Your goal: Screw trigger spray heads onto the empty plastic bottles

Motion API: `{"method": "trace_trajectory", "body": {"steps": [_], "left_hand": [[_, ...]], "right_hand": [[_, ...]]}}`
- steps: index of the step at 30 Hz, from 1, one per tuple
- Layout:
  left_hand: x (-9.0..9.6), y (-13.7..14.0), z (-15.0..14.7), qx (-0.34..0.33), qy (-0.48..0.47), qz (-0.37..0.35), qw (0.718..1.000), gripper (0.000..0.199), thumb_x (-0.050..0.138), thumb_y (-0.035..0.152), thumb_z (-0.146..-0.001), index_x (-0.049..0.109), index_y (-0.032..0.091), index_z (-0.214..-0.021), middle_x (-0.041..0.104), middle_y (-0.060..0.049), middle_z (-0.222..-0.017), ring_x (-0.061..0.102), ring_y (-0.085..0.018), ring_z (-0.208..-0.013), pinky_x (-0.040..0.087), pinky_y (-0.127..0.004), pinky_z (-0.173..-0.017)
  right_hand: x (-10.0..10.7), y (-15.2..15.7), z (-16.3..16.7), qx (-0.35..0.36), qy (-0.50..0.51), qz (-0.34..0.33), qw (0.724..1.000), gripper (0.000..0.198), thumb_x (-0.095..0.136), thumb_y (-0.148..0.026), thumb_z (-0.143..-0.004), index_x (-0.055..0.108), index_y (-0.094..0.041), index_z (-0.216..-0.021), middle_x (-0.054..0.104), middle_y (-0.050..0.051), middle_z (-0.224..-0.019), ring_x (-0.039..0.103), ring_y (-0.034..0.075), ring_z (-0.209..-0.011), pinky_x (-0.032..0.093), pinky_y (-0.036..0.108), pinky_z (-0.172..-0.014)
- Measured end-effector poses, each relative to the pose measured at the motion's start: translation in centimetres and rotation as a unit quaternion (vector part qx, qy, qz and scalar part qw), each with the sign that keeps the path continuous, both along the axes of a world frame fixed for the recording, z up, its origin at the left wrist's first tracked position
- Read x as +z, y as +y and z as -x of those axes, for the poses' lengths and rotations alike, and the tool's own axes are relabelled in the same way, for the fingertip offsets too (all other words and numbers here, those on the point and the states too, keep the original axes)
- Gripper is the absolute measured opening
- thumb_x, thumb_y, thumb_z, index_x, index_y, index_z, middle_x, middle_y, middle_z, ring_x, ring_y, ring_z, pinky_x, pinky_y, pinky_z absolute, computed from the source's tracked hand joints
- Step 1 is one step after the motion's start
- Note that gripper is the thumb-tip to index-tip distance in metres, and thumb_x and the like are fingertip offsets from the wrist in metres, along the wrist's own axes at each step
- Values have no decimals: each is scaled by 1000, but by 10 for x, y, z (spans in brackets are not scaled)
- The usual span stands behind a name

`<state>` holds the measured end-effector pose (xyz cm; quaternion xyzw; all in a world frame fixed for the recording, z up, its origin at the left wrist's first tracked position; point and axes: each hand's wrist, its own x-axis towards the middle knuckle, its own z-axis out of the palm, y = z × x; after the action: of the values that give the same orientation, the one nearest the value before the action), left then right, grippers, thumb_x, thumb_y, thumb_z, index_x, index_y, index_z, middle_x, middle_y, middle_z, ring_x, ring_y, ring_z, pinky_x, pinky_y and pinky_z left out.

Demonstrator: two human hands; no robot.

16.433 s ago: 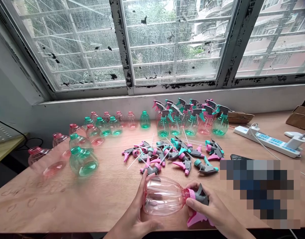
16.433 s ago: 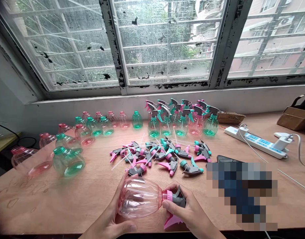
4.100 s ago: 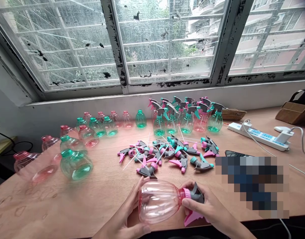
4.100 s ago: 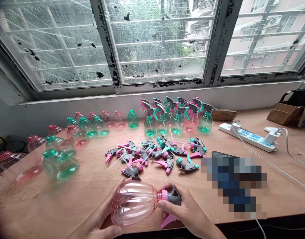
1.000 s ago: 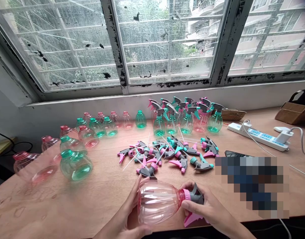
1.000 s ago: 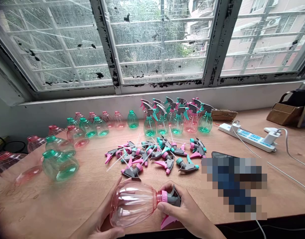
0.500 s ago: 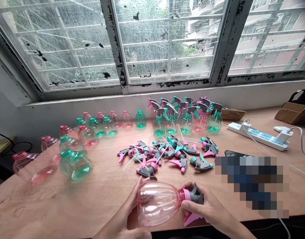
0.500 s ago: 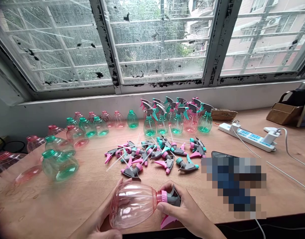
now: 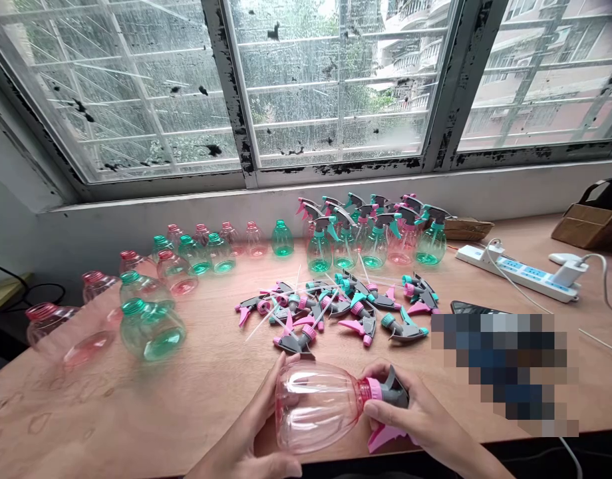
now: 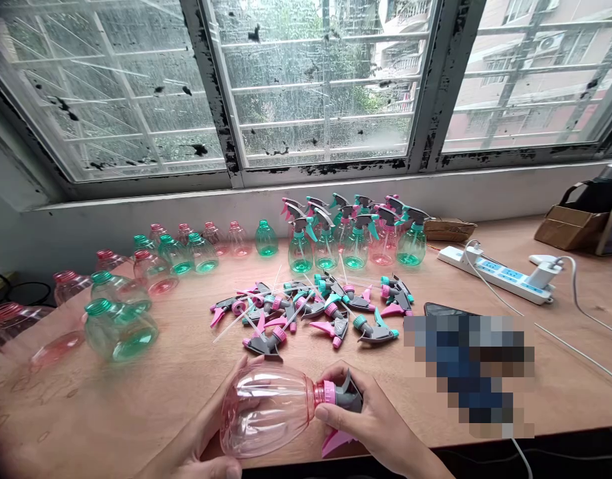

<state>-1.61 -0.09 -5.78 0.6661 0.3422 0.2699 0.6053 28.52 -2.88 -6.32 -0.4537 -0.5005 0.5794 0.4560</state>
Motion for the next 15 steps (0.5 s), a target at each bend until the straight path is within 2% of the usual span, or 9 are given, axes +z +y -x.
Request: {"method": "trace_trajectory", "body": {"steps": [3,8,12,15], "left_hand": [[1,1,1,-8,22,-15,1000,95,73,45,-88,10,43,-159,15,1,-172,17,-33,-156,12,-52,-128],[-4,5,5,-27,38,-63,997,83,58,41,-99,0,46,-158,16,0,-171,19,-30,-156,4,-54,-127],[-4,5,6,-33,34,-47,998,97,69,41,-92,0,43,-159,13,-1,-172,12,-31,-158,3,-54,-127],[0,3,4,-18,32,-19,999,96,71,43,-90,5,41,-160,12,1,-172,10,-30,-158,6,-52,-128]], "right_hand": [[0,0,0,1,1,3,1000,38,82,-47,-79,66,-18,-96,62,-2,-79,55,14,-70,44,26,-67],[1,0,2,-2,0,5,1000,39,82,-49,-78,66,-17,-94,62,-3,-76,55,14,-67,44,26,-64],[2,0,3,-10,5,11,1000,41,82,-51,-76,66,-17,-91,61,-3,-74,55,14,-65,44,26,-62],[3,-1,2,-10,3,12,1000,40,83,-51,-75,66,-17,-90,62,-3,-73,56,15,-65,45,27,-63]]}}
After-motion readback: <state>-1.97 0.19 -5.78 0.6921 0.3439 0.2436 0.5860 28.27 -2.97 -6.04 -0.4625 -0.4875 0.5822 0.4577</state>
